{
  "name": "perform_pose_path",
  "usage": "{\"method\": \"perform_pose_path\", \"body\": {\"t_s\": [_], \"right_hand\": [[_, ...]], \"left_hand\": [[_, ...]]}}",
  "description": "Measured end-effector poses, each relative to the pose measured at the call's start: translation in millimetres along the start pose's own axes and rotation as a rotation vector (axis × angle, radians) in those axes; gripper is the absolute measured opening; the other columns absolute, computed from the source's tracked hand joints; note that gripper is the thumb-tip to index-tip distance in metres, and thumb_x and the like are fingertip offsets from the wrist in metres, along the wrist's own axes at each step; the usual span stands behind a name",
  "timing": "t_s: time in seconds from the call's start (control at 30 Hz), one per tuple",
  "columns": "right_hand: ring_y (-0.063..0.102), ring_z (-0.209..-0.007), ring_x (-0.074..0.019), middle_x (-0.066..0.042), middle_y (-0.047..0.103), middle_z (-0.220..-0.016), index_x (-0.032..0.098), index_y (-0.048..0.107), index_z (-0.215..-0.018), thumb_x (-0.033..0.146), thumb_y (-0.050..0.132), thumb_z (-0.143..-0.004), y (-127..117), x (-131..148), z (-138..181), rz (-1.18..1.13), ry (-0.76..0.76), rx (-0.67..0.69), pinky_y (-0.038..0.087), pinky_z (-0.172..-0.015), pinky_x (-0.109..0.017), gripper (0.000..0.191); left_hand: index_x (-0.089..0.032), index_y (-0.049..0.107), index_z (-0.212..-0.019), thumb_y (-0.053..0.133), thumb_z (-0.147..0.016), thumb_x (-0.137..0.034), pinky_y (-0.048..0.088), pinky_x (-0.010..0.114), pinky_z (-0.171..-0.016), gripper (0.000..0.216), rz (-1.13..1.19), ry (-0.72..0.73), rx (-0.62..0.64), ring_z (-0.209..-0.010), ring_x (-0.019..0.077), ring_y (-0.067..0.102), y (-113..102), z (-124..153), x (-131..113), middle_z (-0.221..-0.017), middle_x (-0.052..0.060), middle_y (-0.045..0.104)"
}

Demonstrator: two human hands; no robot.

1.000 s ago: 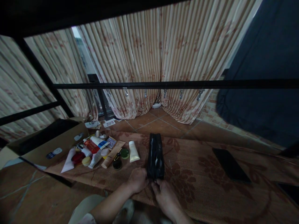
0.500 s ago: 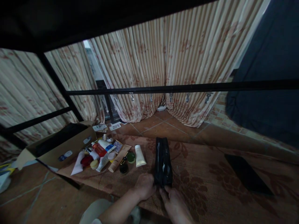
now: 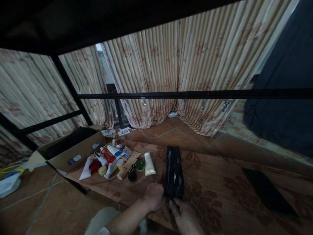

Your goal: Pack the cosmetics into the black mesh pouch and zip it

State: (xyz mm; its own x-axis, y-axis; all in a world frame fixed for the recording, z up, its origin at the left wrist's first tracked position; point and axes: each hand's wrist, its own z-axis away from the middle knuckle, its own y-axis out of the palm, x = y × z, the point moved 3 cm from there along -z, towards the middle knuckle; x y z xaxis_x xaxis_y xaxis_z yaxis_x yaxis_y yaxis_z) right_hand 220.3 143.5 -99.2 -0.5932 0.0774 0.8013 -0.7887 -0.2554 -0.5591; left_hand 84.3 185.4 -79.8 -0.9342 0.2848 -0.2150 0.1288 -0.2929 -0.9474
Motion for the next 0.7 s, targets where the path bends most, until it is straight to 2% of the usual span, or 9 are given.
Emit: {"method": "perform_pose_path", "body": {"t_s": [0.2,0.47,0.7], "right_hand": [[0.066,-0.075,-0.0218,-0.007,0.072,-0.078,0.019,0.069,-0.084,0.055,0.034,-0.084,-0.6,-0.5,1.7,-0.028,-0.013,0.028,0.045,-0.067,-0.027,0.05],[0.056,-0.057,-0.0158,-0.001,0.061,-0.06,0.019,0.062,-0.073,0.055,0.037,-0.084,0.7,-1.5,2.3,-0.108,0.001,0.019,0.037,-0.054,-0.024,0.045],[0.049,-0.049,-0.0117,0.002,0.053,-0.056,0.019,0.059,-0.071,0.059,0.041,-0.082,6.8,-3.9,5.6,-0.29,0.022,0.023,0.032,-0.047,-0.022,0.045]], "left_hand": [[-0.009,0.068,-0.098,0.051,-0.08,-0.029,0.05,0.038,-0.088,0.032,0.002,0.009,0.001,-0.098,0.029,0.064,-0.1,-0.1,0.8,-0.099,0.019,0.07],[-0.01,0.068,-0.098,0.052,-0.08,-0.034,0.05,0.038,-0.088,0.034,0.015,0.005,0.001,-0.099,0.0294,0.064,-1.7,-1.1,2.0,-0.099,0.018,0.07],[-0.008,0.069,-0.096,0.055,-0.076,-0.023,0.05,0.036,-0.087,0.029,0.002,-0.01,0.009,-0.097,0.029,0.066,-3.7,-0.2,0.4,-0.096,0.019,0.071]]}}
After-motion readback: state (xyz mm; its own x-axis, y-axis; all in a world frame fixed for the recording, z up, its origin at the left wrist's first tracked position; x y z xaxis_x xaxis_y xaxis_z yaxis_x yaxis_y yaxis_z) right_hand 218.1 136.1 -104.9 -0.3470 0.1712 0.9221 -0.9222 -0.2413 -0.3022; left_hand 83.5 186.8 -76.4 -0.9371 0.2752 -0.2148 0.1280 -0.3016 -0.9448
